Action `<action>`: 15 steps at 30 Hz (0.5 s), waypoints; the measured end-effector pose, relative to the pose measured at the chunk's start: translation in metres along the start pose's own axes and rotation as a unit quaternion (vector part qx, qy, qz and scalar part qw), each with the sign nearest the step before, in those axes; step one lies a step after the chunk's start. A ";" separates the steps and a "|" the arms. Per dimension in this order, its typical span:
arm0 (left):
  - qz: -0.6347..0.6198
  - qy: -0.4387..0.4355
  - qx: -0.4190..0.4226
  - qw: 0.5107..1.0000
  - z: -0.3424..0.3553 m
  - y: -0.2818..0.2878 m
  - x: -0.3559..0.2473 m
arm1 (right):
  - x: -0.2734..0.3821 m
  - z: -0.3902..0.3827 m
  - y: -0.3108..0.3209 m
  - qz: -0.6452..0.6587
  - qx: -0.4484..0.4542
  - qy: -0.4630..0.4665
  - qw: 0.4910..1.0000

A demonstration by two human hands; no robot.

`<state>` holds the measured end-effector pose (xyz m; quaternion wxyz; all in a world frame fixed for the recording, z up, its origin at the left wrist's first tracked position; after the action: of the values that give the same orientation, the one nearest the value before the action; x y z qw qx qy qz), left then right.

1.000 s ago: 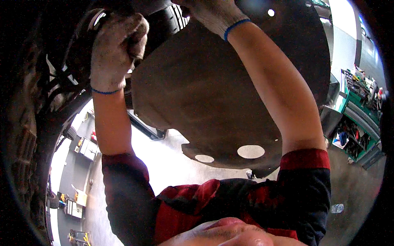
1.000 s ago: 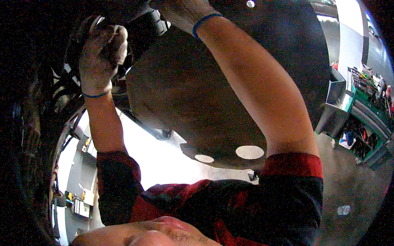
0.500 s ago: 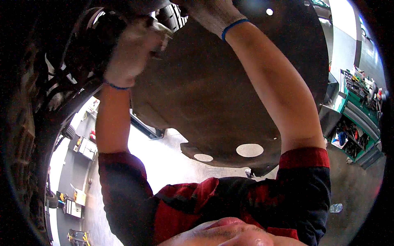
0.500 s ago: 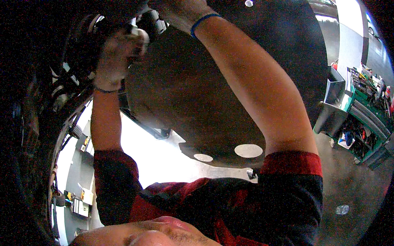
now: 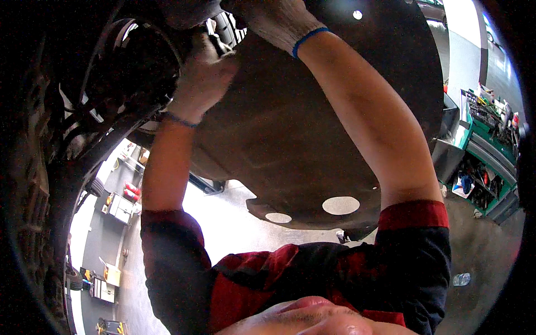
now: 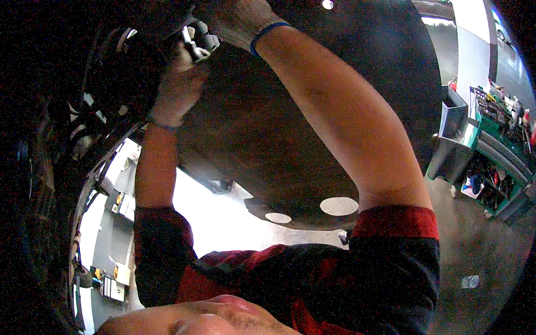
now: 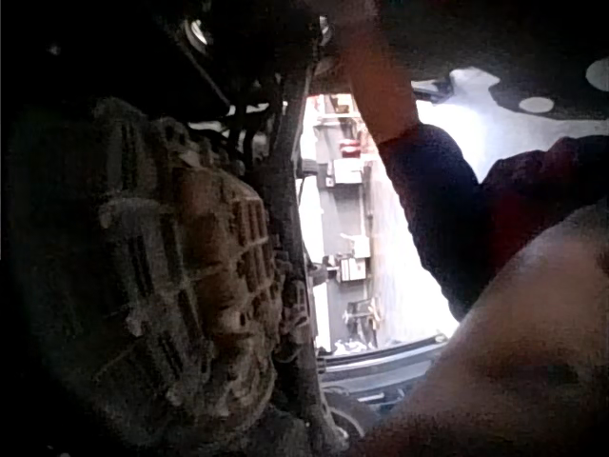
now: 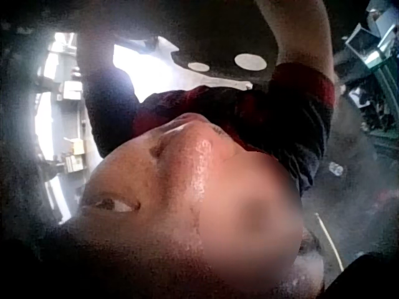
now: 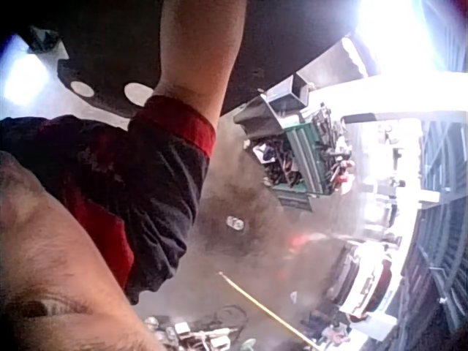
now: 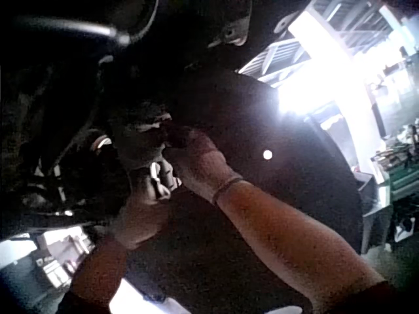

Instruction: The person removes a large plastic undercarriage panel from beneath a vehicle using a screwdriver and pliers while another person assists by holding the panel.

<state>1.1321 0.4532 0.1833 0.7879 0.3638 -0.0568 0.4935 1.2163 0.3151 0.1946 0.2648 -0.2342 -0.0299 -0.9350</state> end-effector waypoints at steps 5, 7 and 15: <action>-0.166 0.172 0.095 0.966 0.008 0.010 0.005 | 0.007 -0.001 0.006 -0.128 -0.055 -0.003 0.990; -0.451 0.297 0.152 0.828 0.002 0.012 0.006 | 0.019 -0.002 0.002 -0.103 -0.056 0.099 0.988; 0.017 0.173 0.087 0.981 -0.003 -0.014 0.018 | -0.007 0.002 0.004 -0.107 -0.038 -0.005 0.994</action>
<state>1.1514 0.4650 0.1819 0.7428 0.3391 0.1177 0.5651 1.2242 0.3157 0.1933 0.1542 -0.2439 -0.0206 -0.9572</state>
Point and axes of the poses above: each hand's wrist, its own z-axis towards the middle knuckle, its own y-axis out of the back of the hand, x = y × z, the point moved 9 cm from there along z, towards the middle knuckle, and after that the axes turned 3 degrees about z, right-handed, at the moved point
